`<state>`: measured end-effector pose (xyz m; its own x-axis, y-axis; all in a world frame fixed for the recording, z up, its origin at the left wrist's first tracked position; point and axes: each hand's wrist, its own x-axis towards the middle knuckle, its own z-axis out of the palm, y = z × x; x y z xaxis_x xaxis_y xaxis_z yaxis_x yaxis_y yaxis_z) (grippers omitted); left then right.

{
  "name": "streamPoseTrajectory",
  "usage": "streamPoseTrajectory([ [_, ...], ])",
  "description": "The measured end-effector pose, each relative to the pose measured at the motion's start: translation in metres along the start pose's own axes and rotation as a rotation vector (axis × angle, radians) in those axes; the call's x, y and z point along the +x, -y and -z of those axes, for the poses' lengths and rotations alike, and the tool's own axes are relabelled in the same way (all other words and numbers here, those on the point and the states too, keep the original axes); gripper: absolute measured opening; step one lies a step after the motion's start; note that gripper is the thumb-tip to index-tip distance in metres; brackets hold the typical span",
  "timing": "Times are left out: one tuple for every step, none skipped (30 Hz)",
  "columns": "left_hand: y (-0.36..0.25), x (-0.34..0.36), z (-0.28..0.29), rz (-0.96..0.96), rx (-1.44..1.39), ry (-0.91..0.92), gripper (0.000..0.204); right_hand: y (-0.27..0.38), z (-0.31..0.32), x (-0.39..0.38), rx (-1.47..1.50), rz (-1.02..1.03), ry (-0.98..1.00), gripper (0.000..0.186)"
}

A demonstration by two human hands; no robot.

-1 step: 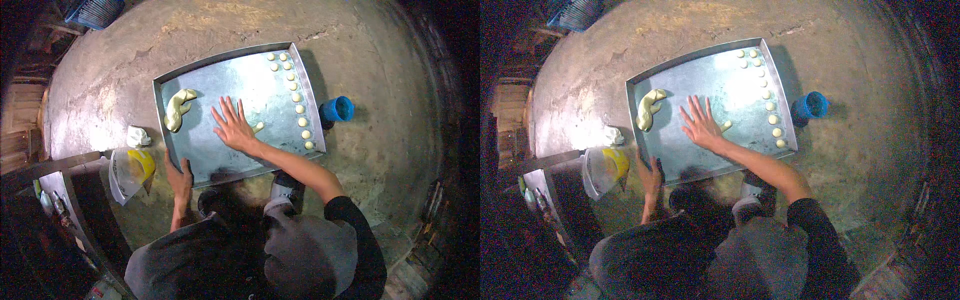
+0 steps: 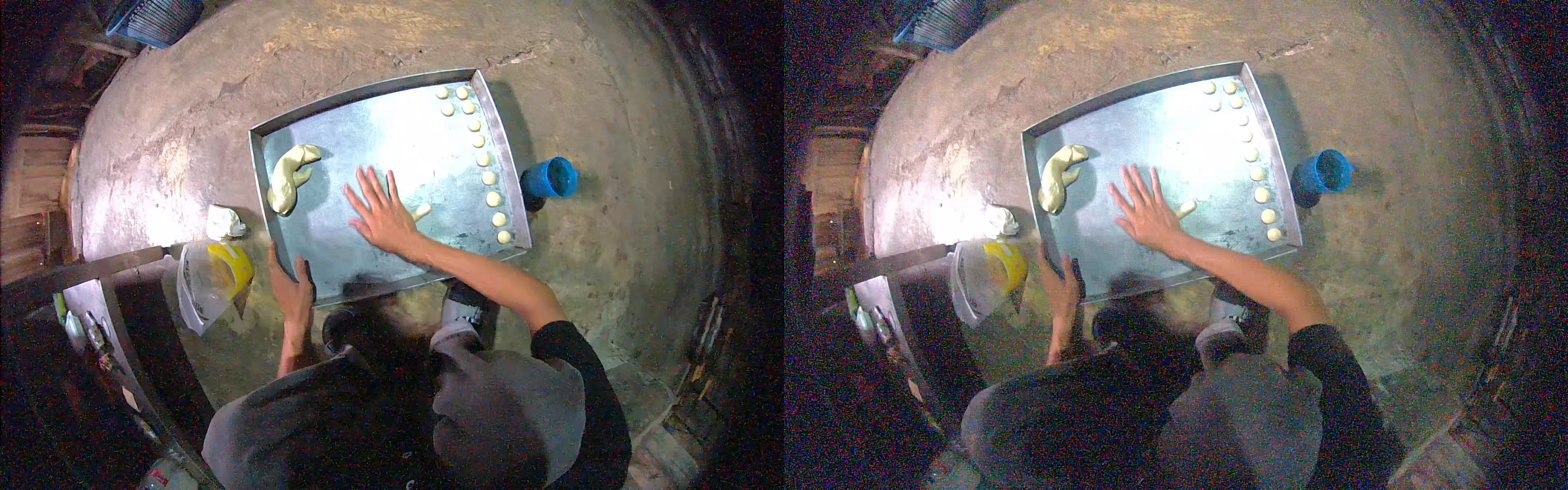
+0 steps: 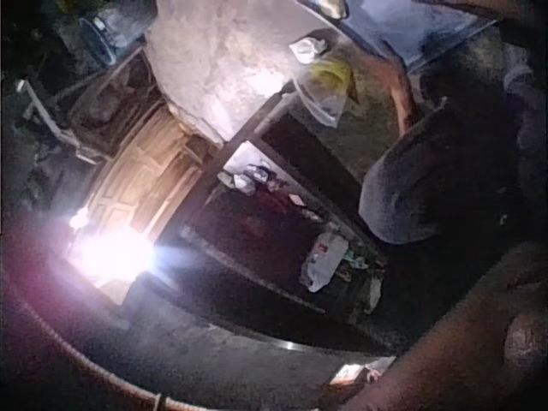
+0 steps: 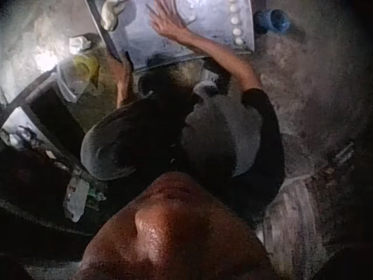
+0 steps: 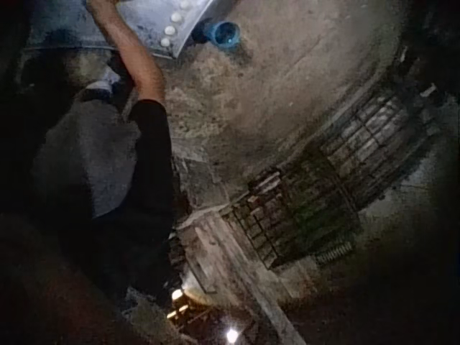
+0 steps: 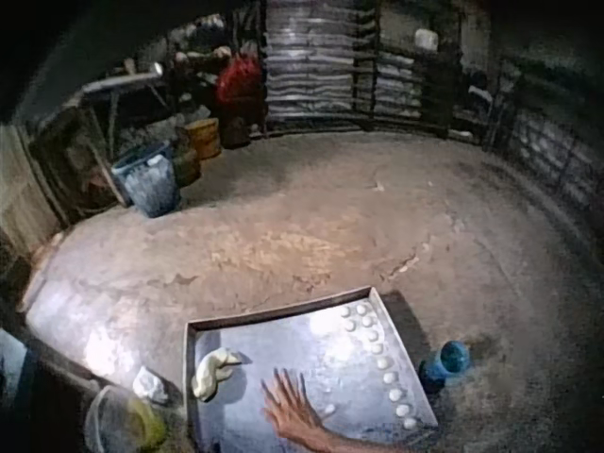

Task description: The person rolls pieces of dough by hand on a metal tray and arranges them into rows.

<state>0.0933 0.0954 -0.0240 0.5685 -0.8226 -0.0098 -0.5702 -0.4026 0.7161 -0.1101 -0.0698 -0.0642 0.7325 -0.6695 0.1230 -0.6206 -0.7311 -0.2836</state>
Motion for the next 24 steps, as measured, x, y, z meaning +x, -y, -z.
streamPoseTrajectory([
  [-0.002, 0.000, -0.002, 0.001, 0.007, 0.005, 0.065, 0.003, 0.002, -0.014, -0.018, 0.036, 0.030, 0.071],
  [-0.003, 0.000, -0.002, 0.002, 0.019, 0.007, 0.066, 0.006, 0.003, -0.026, -0.031, 0.074, 0.058, 0.073],
  [-0.004, 0.001, -0.002, 0.003, 0.032, 0.008, 0.066, 0.008, 0.002, -0.033, -0.043, 0.112, 0.085, 0.075],
  [-0.005, 0.001, -0.001, 0.015, 0.026, 0.008, 0.067, 0.008, 0.000, -0.035, -0.048, 0.095, 0.081, 0.079],
  [-0.007, 0.001, -0.002, 0.026, 0.021, 0.007, 0.067, 0.008, 0.001, -0.033, -0.037, 0.066, 0.067, 0.080],
  [-0.007, 0.001, -0.002, 0.037, 0.015, 0.005, 0.067, 0.007, 0.001, -0.029, -0.026, 0.037, 0.053, 0.081],
  [-0.007, 0.001, -0.002, 0.030, 0.018, 0.003, 0.067, 0.006, 0.000, -0.023, -0.014, 0.009, 0.040, 0.082],
  [-0.005, 0.001, -0.002, 0.023, 0.023, 0.001, 0.067, 0.003, -0.001, -0.016, -0.028, 0.002, 0.008, 0.083],
  [-0.003, 0.001, -0.001, 0.016, 0.029, 0.000, 0.067, -0.001, -0.001, -0.006, 0.001, 0.017, -0.013, 0.083],
  [-0.002, 0.000, 0.000, 0.019, 0.023, 0.003, 0.067, -0.005, -0.001, 0.004, 0.030, 0.032, -0.033, 0.084],
  [0.000, 0.000, 0.003, 0.021, 0.022, 0.005, 0.067, -0.008, -0.002, 0.018, 0.064, 0.049, -0.056, 0.084],
  [-0.001, 0.002, 0.003, 0.018, 0.012, 0.012, 0.067, -0.014, -0.003, 0.029, 0.086, 0.041, -0.102, 0.080],
  [-0.003, 0.002, 0.003, 0.028, 0.010, 0.014, 0.067, -0.023, -0.004, 0.044, 0.066, 0.029, -0.128, 0.079],
  [-0.009, 0.002, 0.001, 0.035, 0.005, 0.017, 0.067, -0.036, -0.007, 0.057, 0.043, 0.014, -0.155, 0.077],
  [-0.012, 0.001, 0.001, 0.044, 0.003, 0.020, 0.067, -0.047, -0.007, 0.069, 0.022, 0.000, -0.181, 0.075],
  [-0.014, 0.001, -0.001, 0.031, 0.007, 0.025, 0.067, -0.058, -0.007, 0.076, -0.002, -0.009, -0.181, 0.074],
  [-0.012, 0.000, -0.001, 0.019, 0.015, 0.026, 0.067, -0.066, -0.004, 0.085, -0.023, -0.017, -0.182, 0.073],
  [-0.011, 0.001, -0.002, 0.006, 0.022, 0.028, 0.067, -0.074, -0.001, 0.091, -0.046, -0.025, -0.183, 0.071],
  [-0.007, 0.001, -0.001, -0.004, 0.016, 0.023, 0.067, -0.076, 0.002, 0.096, -0.007, -0.042, -0.201, 0.071],
  [-0.003, 0.001, -0.001, -0.014, 0.008, 0.019, 0.067, -0.079, 0.006, 0.100, 0.029, -0.059, -0.218, 0.070],
  [0.000, 0.001, -0.001, -0.026, -0.001, 0.016, 0.067, -0.080, 0.009, 0.101, 0.064, -0.078, -0.235, 0.069],
  [0.001, 0.000, 0.000, -0.018, 0.006, 0.013, 0.067, -0.079, 0.012, 0.100, 0.089, -0.089, -0.275, 0.067],
  [-0.002, 0.001, 0.000, -0.012, 0.007, 0.014, 0.067, -0.080, 0.010, 0.094, 0.052, -0.109, -0.249, 0.067],
  [-0.005, 0.001, -0.001, -0.006, 0.009, 0.016, 0.067, -0.079, 0.008, 0.085, 0.016, -0.128, -0.224, 0.067],
])
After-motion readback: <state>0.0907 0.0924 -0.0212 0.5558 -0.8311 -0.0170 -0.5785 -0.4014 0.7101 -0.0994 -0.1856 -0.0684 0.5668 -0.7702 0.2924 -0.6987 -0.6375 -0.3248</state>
